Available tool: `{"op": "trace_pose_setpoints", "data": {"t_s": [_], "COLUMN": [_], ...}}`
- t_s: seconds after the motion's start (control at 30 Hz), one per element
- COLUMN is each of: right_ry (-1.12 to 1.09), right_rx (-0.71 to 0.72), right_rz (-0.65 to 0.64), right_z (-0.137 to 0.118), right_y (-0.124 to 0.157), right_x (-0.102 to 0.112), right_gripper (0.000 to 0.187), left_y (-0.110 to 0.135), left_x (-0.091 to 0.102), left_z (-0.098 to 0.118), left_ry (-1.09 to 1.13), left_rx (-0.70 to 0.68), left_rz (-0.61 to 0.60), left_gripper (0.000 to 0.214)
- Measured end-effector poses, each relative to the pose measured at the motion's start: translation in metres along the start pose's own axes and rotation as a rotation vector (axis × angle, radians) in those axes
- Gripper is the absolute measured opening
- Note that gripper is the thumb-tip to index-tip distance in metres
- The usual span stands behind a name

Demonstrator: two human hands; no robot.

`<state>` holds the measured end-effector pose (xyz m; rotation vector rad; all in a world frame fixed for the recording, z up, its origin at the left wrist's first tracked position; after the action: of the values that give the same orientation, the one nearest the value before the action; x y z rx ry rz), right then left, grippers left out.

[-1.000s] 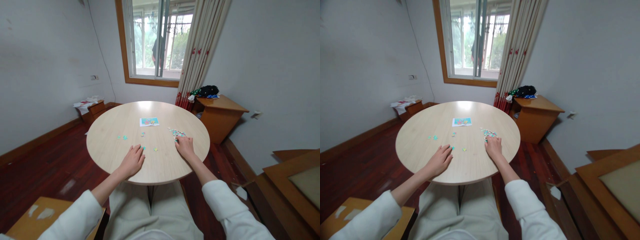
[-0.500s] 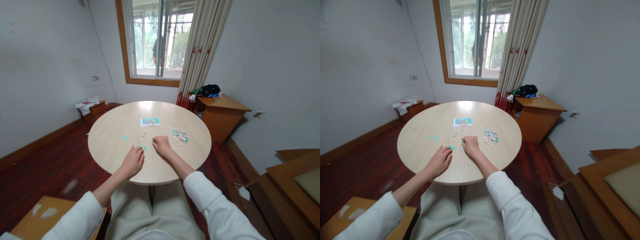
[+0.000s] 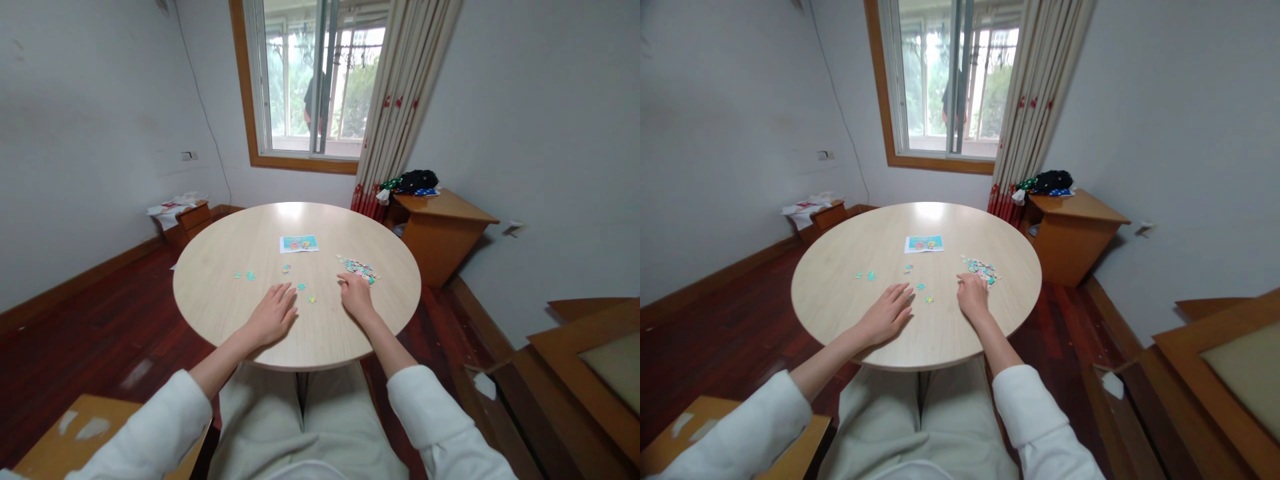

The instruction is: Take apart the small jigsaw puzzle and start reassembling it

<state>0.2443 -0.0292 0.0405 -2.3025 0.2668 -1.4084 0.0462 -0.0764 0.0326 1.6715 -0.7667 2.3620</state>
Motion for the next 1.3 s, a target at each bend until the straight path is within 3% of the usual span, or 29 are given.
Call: {"op": "trace_pose_setpoints", "data": {"t_s": [0.13,0.27,0.57,0.8,0.93,1.17,1.3], "right_ry": [0.196,0.273,0.213,0.270,0.333,0.234,0.204], "right_rx": [-0.087,-0.037,0.121,0.239,0.297,0.106,0.096], "right_rz": [-0.006,-0.016,0.007,-0.150,-0.188,-0.214,-0.166], "right_z": [0.028,0.024,0.008,-0.020,-0.033,-0.021,-0.020], "right_y": [0.011,0.013,0.008,-0.006,-0.013,-0.037,-0.040], "right_x": [0.018,0.020,0.008,-0.010,-0.016,-0.031,-0.031], "right_gripper": [0.037,0.034,0.023,0.022,0.027,0.027,0.033], "left_y": [-0.015,-0.018,0.012,0.017,0.017,0.020,0.021], "left_x": [-0.023,-0.029,0.004,0.010,0.023,0.027,0.026], "left_z": [0.012,0.010,-0.020,-0.036,-0.038,-0.029,-0.031], "left_ry": [-0.051,-0.067,0.046,0.142,0.142,0.148,0.131], "left_rx": [-0.032,0.028,0.051,0.076,0.083,0.002,0.023], "left_rz": [-0.187,-0.270,-0.098,0.003,0.137,0.165,0.181], "left_gripper": [0.053,0.054,0.047,0.038,0.037,0.031,0.031]}}
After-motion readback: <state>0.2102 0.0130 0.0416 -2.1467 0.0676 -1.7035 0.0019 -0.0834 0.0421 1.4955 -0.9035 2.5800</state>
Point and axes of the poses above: each hand's wrist, its own y-axis away from the middle knuckle, its own x-axis out of the back of the hand, z = x × y, the point moved 10 cm from there along -y, towards the middle knuckle, and after that the axes turned 8 degrees about x, right-handed, at the moved point
